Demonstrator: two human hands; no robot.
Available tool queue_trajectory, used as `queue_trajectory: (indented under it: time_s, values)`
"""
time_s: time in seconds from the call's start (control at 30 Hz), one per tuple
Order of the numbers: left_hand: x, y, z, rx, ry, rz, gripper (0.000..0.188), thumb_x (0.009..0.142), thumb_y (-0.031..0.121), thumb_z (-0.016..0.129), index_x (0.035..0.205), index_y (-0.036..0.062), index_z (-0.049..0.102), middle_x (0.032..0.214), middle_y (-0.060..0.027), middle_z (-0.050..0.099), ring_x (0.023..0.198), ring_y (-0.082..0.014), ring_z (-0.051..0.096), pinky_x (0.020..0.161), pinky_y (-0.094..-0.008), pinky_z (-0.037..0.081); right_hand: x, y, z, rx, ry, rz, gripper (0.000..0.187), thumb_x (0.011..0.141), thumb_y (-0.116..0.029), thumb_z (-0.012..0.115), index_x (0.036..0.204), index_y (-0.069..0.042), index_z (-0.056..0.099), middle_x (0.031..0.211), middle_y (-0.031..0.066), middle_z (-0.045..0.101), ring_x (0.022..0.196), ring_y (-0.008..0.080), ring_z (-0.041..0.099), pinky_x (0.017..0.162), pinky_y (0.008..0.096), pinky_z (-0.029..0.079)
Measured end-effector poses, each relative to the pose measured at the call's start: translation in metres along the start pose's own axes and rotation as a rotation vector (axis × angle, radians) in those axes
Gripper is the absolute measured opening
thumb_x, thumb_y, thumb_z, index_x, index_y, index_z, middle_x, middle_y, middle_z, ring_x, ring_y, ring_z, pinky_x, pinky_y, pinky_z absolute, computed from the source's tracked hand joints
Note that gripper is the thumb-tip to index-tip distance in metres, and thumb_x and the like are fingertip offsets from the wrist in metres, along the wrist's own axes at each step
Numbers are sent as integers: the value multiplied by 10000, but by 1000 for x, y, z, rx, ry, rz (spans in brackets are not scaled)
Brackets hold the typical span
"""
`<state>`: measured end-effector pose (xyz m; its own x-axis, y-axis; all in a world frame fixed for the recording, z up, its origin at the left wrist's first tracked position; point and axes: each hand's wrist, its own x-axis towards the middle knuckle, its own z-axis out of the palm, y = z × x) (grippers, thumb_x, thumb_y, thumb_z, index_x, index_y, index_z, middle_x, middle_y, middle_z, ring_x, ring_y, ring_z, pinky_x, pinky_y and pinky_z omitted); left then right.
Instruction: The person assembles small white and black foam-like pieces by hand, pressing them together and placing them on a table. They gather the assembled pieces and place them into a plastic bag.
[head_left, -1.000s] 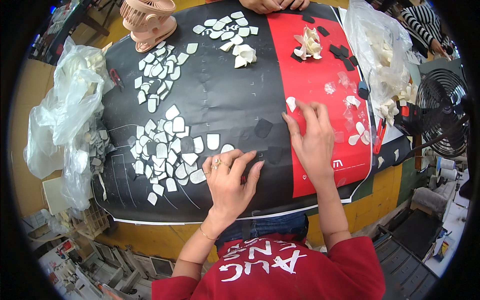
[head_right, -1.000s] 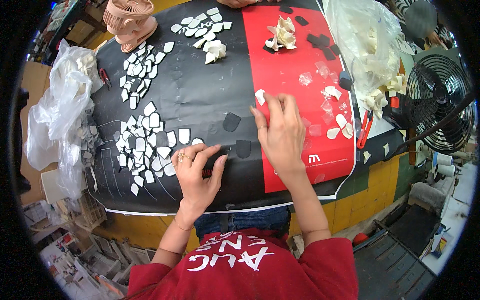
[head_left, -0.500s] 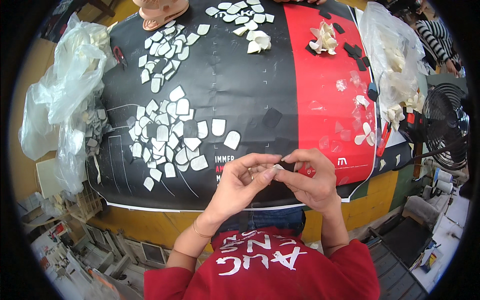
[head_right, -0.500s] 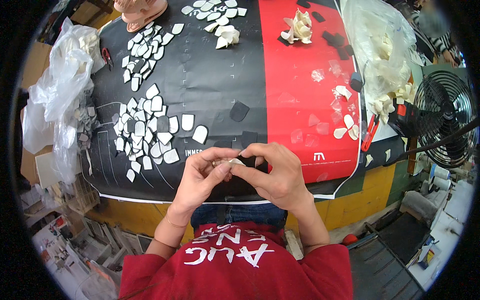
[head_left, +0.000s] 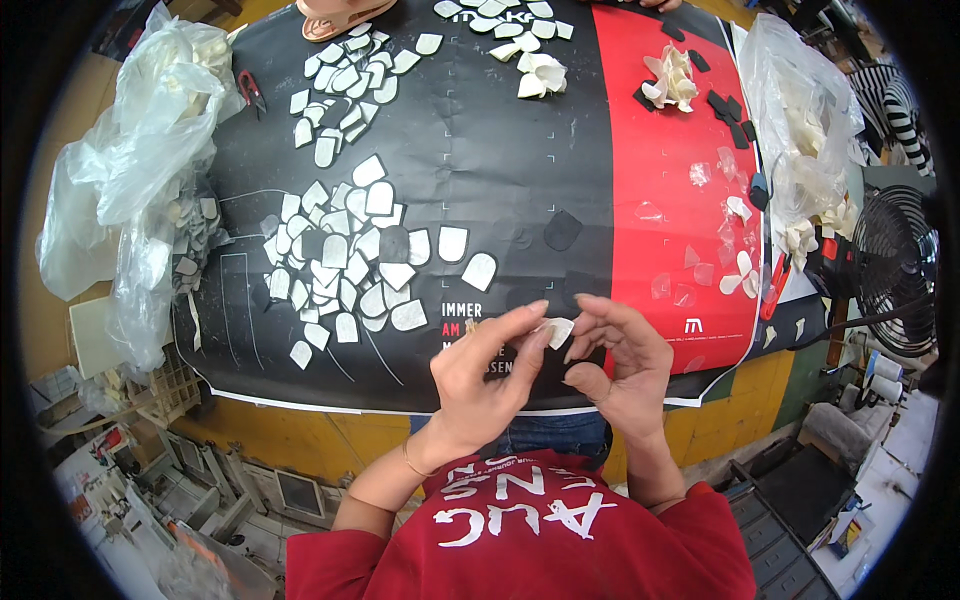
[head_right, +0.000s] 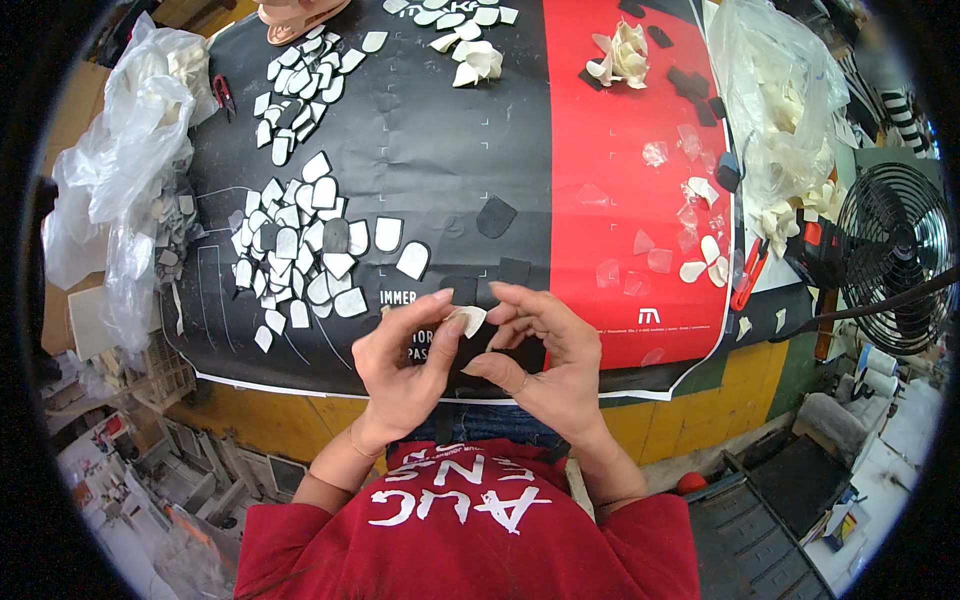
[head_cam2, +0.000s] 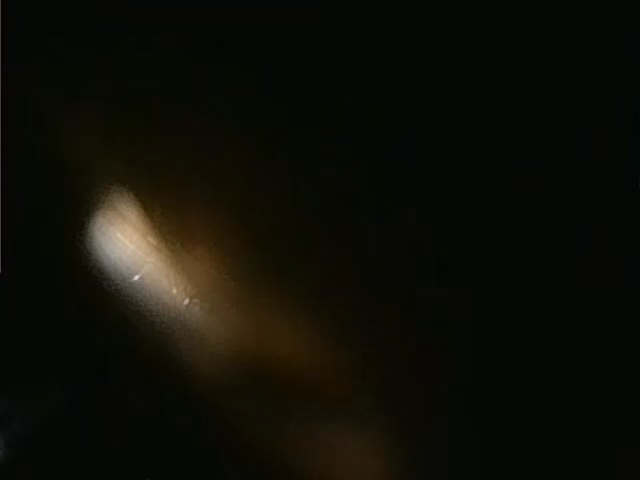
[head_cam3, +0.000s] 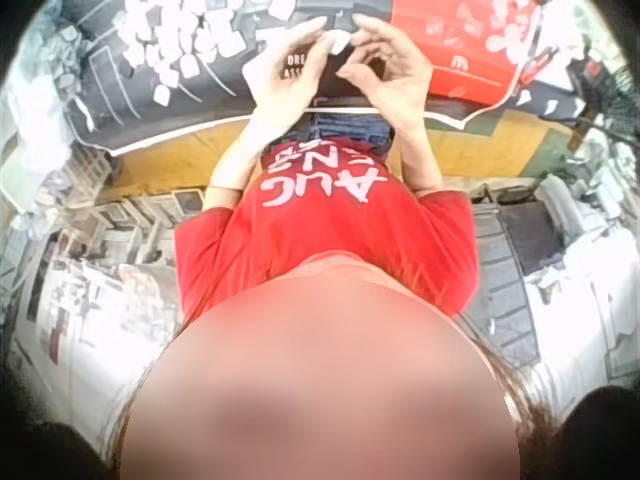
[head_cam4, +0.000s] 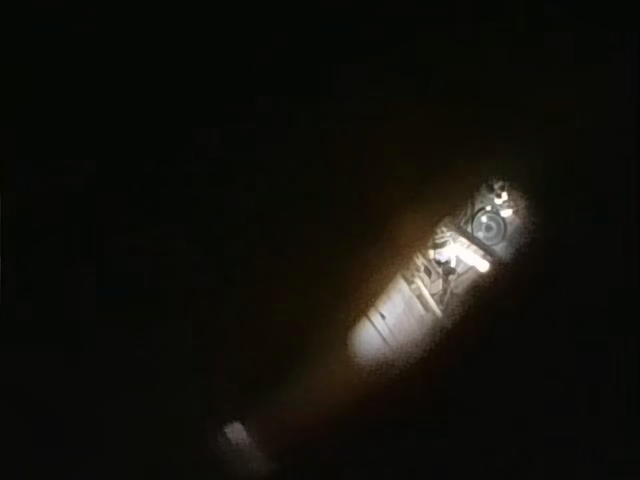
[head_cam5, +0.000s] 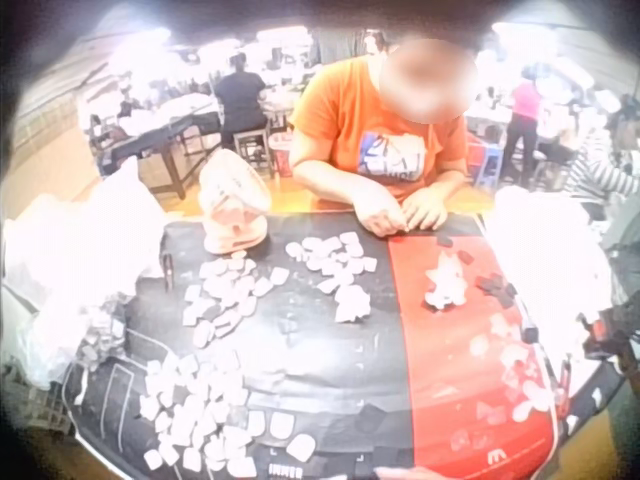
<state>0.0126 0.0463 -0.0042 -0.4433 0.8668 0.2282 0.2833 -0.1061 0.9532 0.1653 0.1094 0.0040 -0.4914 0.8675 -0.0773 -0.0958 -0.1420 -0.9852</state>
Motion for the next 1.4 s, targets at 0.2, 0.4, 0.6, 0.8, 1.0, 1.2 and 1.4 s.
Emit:
queue_trajectory:
  time_s: [0.2, 0.4, 0.6, 0.8, 1.0, 1.2, 1.4]
  values:
    - [-3, 0, 8, 152, 27, 243, 367, 799, -116, 708, 1159, -56, 668, 785, -119, 699, 624, -195, 666, 558, -271, 522, -1, 1, 2, -107, 34, 43, 233, 872, 13, 732, 1101, 26, 688, 937, 68, 687, 810, 118, 660, 733, 241, 524]
    - [-12, -3, 16, 206, -61, 179, 372, 813, -76, 649, 1180, -18, 673, 825, -71, 689, 722, -216, 636, 701, -339, 477, 14, -14, -23, -289, 41, 67, 78, 935, -13, 664, 998, 31, 677, 902, 85, 713, 832, 130, 680, 757, 262, 536]
    - [-15, -17, 22, 720, -209, 249, 406, 762, 137, 779, 1161, 132, 705, 1139, -39, 596, 971, -226, 563, 850, -376, 383, 57, -29, -49, -796, -273, -104, 128, 925, 5, 651, 1047, 45, 647, 905, 118, 696, 783, 184, 686, 708, 280, 537]
    - [-15, -26, 14, 850, -292, 395, 400, 779, 244, 788, 1165, 164, 714, 1150, -36, 588, 1005, -213, 549, 889, -375, 358, 81, -31, -48, -990, -603, -138, 109, 923, -52, 633, 1016, 0, 651, 885, 138, 634, 786, 327, 648, 691, 384, 519]
    - [-11, -31, 6, 884, -348, 483, 422, 770, 286, 796, 1172, 187, 714, 1188, -31, 608, 1018, -191, 554, 932, -372, 343, 89, -34, -49, -1067, -756, -196, 96, 897, -49, 622, 985, -14, 608, 902, 131, 588, 832, 339, 624, 707, 420, 503]
    - [-12, -32, 4, 893, -349, 490, 429, 762, 287, 796, 1173, 193, 714, 1198, -23, 616, 1023, -176, 555, 969, -381, 320, 93, -30, -48, -1101, -830, -226, 162, 832, 27, 599, 990, 8, 573, 938, 155, 593, 893, 351, 630, 761, 430, 520]
    - [-12, -31, 5, 909, -358, 479, 425, 762, 281, 793, 1169, 187, 718, 1198, -20, 617, 1027, -177, 554, 981, -383, 312, 99, -34, -44, -1167, -892, -202, 151, 837, 37, 565, 986, 16, 548, 980, 180, 618, 947, 357, 647, 808, 423, 538]
